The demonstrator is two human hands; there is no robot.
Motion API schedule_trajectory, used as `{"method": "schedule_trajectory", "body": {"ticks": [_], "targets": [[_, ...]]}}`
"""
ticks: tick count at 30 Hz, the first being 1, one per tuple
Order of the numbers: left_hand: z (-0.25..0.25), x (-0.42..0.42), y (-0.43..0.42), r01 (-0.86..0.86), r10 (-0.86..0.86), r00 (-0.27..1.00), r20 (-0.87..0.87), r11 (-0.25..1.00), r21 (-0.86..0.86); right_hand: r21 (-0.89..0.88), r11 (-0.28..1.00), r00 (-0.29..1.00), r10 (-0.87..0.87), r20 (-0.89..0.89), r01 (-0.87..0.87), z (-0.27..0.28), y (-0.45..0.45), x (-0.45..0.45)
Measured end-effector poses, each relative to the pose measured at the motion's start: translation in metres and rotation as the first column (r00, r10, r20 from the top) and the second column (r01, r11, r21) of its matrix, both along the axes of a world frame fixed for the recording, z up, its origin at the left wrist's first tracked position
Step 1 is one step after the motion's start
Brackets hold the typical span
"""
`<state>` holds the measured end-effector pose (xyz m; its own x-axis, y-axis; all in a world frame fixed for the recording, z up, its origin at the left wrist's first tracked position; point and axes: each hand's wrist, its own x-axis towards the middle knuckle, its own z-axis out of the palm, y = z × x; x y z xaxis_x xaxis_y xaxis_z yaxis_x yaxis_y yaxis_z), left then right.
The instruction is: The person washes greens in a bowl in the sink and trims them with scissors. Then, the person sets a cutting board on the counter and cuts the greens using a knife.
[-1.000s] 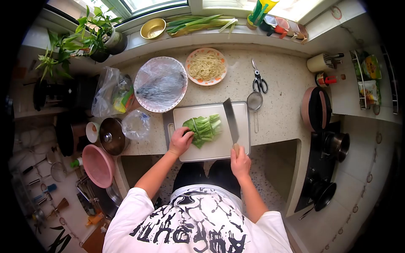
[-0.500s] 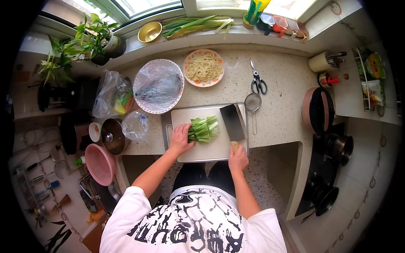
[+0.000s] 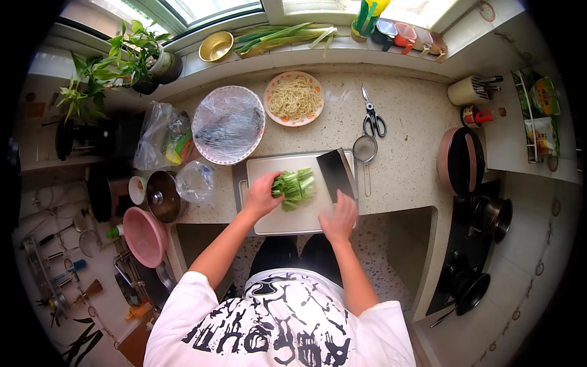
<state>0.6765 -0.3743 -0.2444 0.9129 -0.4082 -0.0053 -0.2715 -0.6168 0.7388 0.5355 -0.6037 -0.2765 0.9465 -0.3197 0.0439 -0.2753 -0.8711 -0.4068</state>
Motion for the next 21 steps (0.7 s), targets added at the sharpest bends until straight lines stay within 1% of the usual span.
{"method": "schedule_trajectory", "body": {"ticks": [2, 3, 4, 6, 8, 9, 12, 15, 18, 21], "targets": [[0.004, 0.008, -0.016, 0.104, -0.103, 0.995, -0.016, 0.993, 0.063, 0.072, 0.970, 0.973, 0.228, 0.038, -0.230, 0.020, 0.000, 0.037], [0.004, 0.010, -0.021, 0.156, -0.154, 0.988, -0.026, 0.983, 0.093, 0.055, 0.953, 0.954, 0.300, -0.008, -0.299, 0.027, 0.001, 0.053], [-0.001, 0.008, -0.023, 0.170, -0.167, 0.985, -0.036, 0.977, 0.128, 0.041, 0.929, 0.928, 0.369, -0.056, -0.367, 0.032, 0.003, 0.068], [-0.013, 0.007, -0.026, 0.195, -0.188, 0.981, -0.055, 0.961, 0.197, -0.002, 0.878, 0.870, 0.473, -0.136, -0.478, 0.031, 0.006, 0.087], [-0.014, 0.001, -0.026, 0.182, -0.196, 0.979, 0.052, 0.963, 0.199, -0.061, 0.823, 0.814, 0.544, -0.204, -0.565, 0.022, 0.007, 0.099], [-0.014, -0.003, -0.026, 0.177, -0.200, 0.974, 0.103, 0.964, 0.200, -0.058, 0.813, 0.803, 0.557, -0.212, -0.579, 0.016, 0.007, 0.101], [-0.016, -0.012, -0.026, 0.276, -0.268, 0.961, -0.070, 0.904, 0.327, -0.051, 0.783, 0.768, 0.592, -0.243, -0.620, 0.007, 0.009, 0.107], [-0.023, -0.016, -0.026, 0.265, -0.294, 0.956, 0.018, 0.886, 0.380, -0.036, 0.764, 0.742, 0.612, -0.274, -0.644, 0.002, 0.010, 0.109], [-0.032, -0.017, -0.027, 0.238, -0.266, 0.961, 0.072, 0.932, 0.274, 0.009, 0.773, 0.739, 0.609, -0.288, -0.634, 0.002, 0.014, 0.109], [-0.042, -0.023, -0.023, 0.261, -0.294, 0.952, 0.081, 0.923, 0.284, 0.061, 0.798, 0.752, 0.587, -0.301, -0.599, 0.004, 0.020, 0.105]]}}
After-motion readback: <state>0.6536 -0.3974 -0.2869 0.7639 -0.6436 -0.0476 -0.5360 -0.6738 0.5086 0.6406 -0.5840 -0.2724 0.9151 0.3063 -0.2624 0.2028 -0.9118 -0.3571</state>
